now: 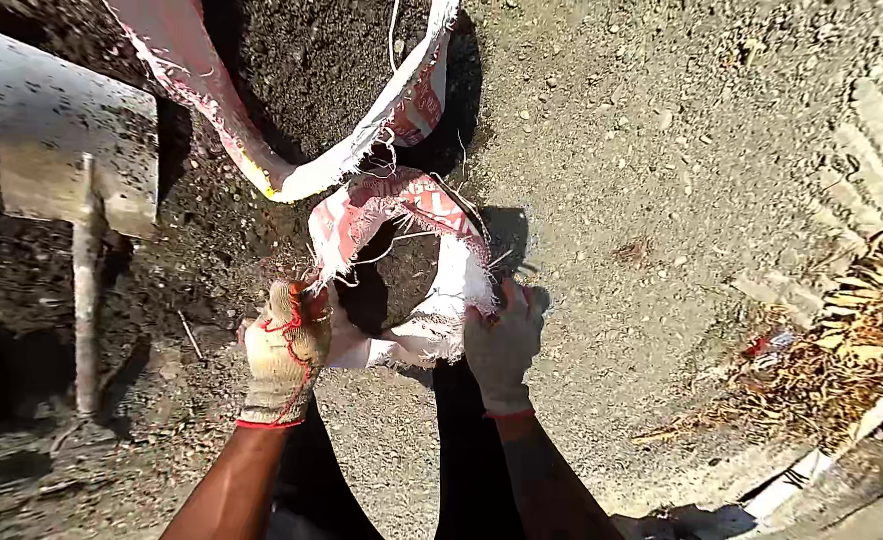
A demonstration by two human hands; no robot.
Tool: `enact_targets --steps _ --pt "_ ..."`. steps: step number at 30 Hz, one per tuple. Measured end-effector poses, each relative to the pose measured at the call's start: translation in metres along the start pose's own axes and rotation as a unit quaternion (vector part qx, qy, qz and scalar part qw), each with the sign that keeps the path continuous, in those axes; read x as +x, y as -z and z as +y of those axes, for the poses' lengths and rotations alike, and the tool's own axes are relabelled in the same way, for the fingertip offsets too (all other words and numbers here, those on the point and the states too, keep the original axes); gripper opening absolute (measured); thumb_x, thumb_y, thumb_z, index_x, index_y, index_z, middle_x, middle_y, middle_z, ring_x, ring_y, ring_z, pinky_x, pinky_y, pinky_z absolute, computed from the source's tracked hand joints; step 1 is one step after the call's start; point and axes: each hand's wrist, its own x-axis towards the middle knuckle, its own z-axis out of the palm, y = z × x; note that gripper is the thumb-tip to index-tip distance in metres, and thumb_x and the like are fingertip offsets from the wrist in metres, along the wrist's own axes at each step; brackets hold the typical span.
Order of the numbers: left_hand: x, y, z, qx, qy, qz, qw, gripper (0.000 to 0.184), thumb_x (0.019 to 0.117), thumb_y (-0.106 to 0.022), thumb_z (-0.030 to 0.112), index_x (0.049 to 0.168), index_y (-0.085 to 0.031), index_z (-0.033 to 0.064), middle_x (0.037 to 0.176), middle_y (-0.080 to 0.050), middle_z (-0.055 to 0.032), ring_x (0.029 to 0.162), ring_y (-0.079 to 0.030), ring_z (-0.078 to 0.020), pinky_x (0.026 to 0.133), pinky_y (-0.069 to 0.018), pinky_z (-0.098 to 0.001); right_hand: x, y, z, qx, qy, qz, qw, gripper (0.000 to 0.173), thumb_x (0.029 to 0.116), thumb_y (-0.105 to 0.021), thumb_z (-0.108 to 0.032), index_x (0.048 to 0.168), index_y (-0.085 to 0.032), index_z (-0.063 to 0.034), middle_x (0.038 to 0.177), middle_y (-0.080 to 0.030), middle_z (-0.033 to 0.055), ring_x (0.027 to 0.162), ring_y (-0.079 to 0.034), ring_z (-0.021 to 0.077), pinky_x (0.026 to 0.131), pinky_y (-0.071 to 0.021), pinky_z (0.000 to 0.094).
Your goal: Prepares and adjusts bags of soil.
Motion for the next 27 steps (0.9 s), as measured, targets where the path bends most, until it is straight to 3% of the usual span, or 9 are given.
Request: enact_targets --steps 2,4,7,9,12,15,20,23,27 --pt "-0.002 -0.008 -0.001 -0.006 -0.004 0.031 0.999 0.031 0.0978 -0.061 0.026 0.112 -0.065 -0.0014 0.09 -0.071 -0.0223 0.081 -0.071 -0.0421 0.072 -0.0534 -0.0635 -0.008 -0.005 -0.032 0.097 0.174 0.077 0.977 0.036 0.0887 -0.073 -0.031 0.115 -0.07 -0.0071 0.116 -0.068 0.0192 0.109 -0.066 0.0338 0.093 -0.0549 0.0486" --pt "-0.002 -0.01 -0.004 -0.012 0.005 0.031 0.999 0.032 0.0976 -0.062 0.026 0.113 -0.064 -0.0019 0.09 -0.071 -0.0229 0.081 -0.071 -0.0421 0.072 -0.0536 -0.0634 -0.009 -0.024 -0.07 0.162 0.185 -0.042 0.968 0.034 0.0893 -0.071 -0.028 0.118 -0.074 -0.0091 0.118 -0.071 0.0159 0.107 -0.07 0.0275 0.088 -0.059 0.0436" --pt "0.0 -0.008 -0.009 -0.03 0.027 0.01 0.999 0.031 0.0971 -0.065 0.026 0.115 -0.064 0.0008 0.094 -0.071 -0.021 0.084 -0.071 -0.0399 0.073 -0.0539 -0.062 0.02 -0.08 -0.099 0.119 -0.079 -0.251 0.957 0.098 0.0865 -0.076 -0.043 0.162 -0.025 -0.0092 0.167 -0.024 0.023 0.138 -0.049 0.0423 0.101 -0.0503 0.0623" --pt "0.001 -0.008 -0.01 -0.056 0.021 0.011 0.998 0.029 0.0962 -0.066 0.024 0.114 -0.064 0.001 0.092 -0.071 -0.02 0.082 -0.071 -0.0379 0.071 -0.0546 -0.0597 0.028 -0.122 -0.109 0.107 -0.157 -0.27 0.944 0.11 0.0864 -0.076 -0.042 0.165 -0.007 -0.0099 0.17 -0.007 0.0233 0.146 -0.037 0.0463 0.105 -0.0457 0.0664" --pt "-0.001 -0.006 -0.006 -0.084 0.0 0.011 0.996 0.029 0.0954 -0.064 0.024 0.112 -0.064 0.0007 0.092 -0.071 -0.0192 0.08 -0.071 -0.0367 0.067 -0.0545 -0.0585 -0.006 -0.127 -0.127 0.066 -0.098 -0.377 0.918 0.073 0.099 -0.065 -0.011 0.158 -0.026 0.0042 0.164 -0.023 0.0311 0.147 -0.035 0.0474 0.112 -0.0403 0.06" --pt "0.003 -0.004 -0.007 -0.088 -0.013 0.025 0.996 0.029 0.0967 -0.063 0.027 0.112 -0.063 0.0017 0.089 -0.07 -0.0178 0.076 -0.07 -0.0352 0.063 -0.0541 -0.0568 -0.002 -0.102 -0.142 -0.029 -0.061 -0.558 0.827 0.051 0.1046 -0.054 -0.008 0.151 -0.04 0.0075 0.155 -0.043 0.0282 0.145 -0.041 0.0405 0.119 -0.0325 0.0529" --pt "0.009 0.004 -0.012 -0.083 -0.007 0.017 0.996 0.03 0.0959 -0.064 0.027 0.112 -0.064 0.0018 0.089 -0.07 -0.0192 0.078 -0.07 -0.038 0.066 -0.0532 -0.0601 0.068 -0.078 -0.15 0.106 0.053 -0.399 0.909 0.043 0.0986 -0.066 -0.023 0.133 -0.061 0.0027 0.128 -0.065 0.0246 0.122 -0.062 0.0355 0.105 -0.0475 0.0549" --pt "0.006 0.0 -0.011 -0.067 -0.023 0.026 0.997 0.033 0.098 -0.061 0.03 0.112 -0.064 0.0006 0.091 -0.07 -0.0205 0.078 -0.07 -0.04 0.065 -0.0535 -0.0608 0.116 -0.03 -0.164 -0.063 0.123 -0.303 0.943 0.049 0.104 -0.055 -0.03 0.134 -0.06 0.0079 0.132 -0.062 0.0305 0.129 -0.057 0.0422 0.108 -0.0427 0.058" --pt "0.007 0.0 -0.012 -0.058 -0.02 0.028 0.998 0.03 0.0982 -0.06 0.03 0.111 -0.065 0.003 0.092 -0.071 -0.0192 0.079 -0.071 -0.0387 0.064 -0.0537 -0.0609 0.133 -0.01 -0.157 0.016 0.141 -0.254 0.957 0.048 0.0984 -0.061 -0.041 0.132 -0.067 -0.007 0.126 -0.069 0.018 0.121 -0.064 0.0324 0.103 -0.0485 0.0562"
